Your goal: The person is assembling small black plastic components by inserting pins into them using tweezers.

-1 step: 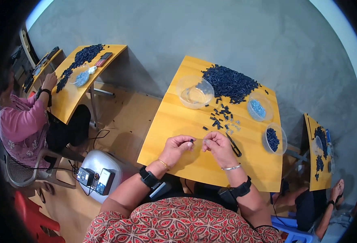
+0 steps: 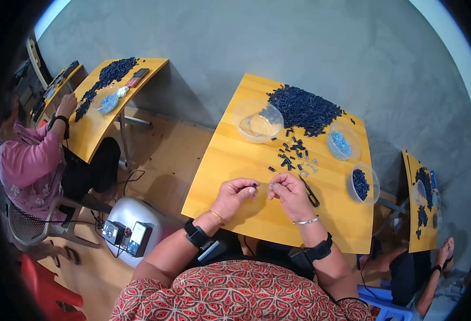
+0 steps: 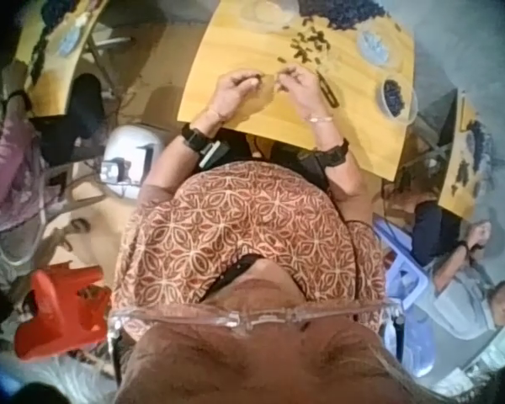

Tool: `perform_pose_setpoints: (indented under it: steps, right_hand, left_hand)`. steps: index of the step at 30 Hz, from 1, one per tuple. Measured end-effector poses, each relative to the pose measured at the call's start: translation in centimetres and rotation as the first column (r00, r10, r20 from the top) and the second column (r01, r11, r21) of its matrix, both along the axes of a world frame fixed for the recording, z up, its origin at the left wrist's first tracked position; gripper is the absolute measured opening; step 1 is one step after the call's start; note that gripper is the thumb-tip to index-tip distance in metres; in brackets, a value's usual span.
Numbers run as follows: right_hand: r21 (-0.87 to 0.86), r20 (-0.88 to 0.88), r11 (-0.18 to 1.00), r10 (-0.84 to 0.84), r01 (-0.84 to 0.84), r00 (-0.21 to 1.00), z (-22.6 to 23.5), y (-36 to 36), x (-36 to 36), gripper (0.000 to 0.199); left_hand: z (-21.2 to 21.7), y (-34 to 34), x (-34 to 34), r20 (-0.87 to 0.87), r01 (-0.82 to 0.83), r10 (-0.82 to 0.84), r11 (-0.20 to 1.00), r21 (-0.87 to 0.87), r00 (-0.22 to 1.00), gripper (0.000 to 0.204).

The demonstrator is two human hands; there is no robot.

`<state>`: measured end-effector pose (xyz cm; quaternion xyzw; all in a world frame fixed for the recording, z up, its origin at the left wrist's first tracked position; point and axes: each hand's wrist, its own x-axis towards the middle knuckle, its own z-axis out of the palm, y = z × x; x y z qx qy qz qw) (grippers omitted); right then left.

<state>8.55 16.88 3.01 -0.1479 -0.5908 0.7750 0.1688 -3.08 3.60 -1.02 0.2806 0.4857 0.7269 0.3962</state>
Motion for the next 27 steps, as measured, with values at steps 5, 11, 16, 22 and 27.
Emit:
perform_pose_setpoints:
  steps: [5,11,16,22,27]
  right_hand:
    - [-0.042,-0.071,0.999,-0.028,0.025,0.997,0.1,-0.2,0.3,0.007]
    - [-0.013,-0.073,1.0,0.001,-0.002,0.997,1.1,-0.5,0.7,0.007]
    - [0.043,-0.085,0.999,0.023,-0.02,0.996,1.2,-0.4,1.0,0.008]
    - [0.143,-0.094,0.989,-0.026,0.039,0.995,0.9,-0.6,1.4,0.009]
    - [0.477,-0.064,0.874,-0.074,0.095,0.995,1.8,-0.9,1.9,0.011]
  left_hand:
    - [1.5,0.1,0.8,-0.009,0.047,-0.047,0.998,0.045,0.999,0.018]
    - [2.1,-0.1,1.4,-0.033,0.067,-0.066,0.996,0.05,0.997,0.02]
    - [2.6,-0.2,1.6,-0.02,0.077,-0.075,0.994,0.072,0.997,0.019]
    - [3.4,0.0,2.2,-0.032,0.09,-0.087,0.993,0.079,0.996,0.017]
    - [3.3,0.2,2.3,-0.058,0.09,-0.086,0.994,0.069,0.995,0.016]
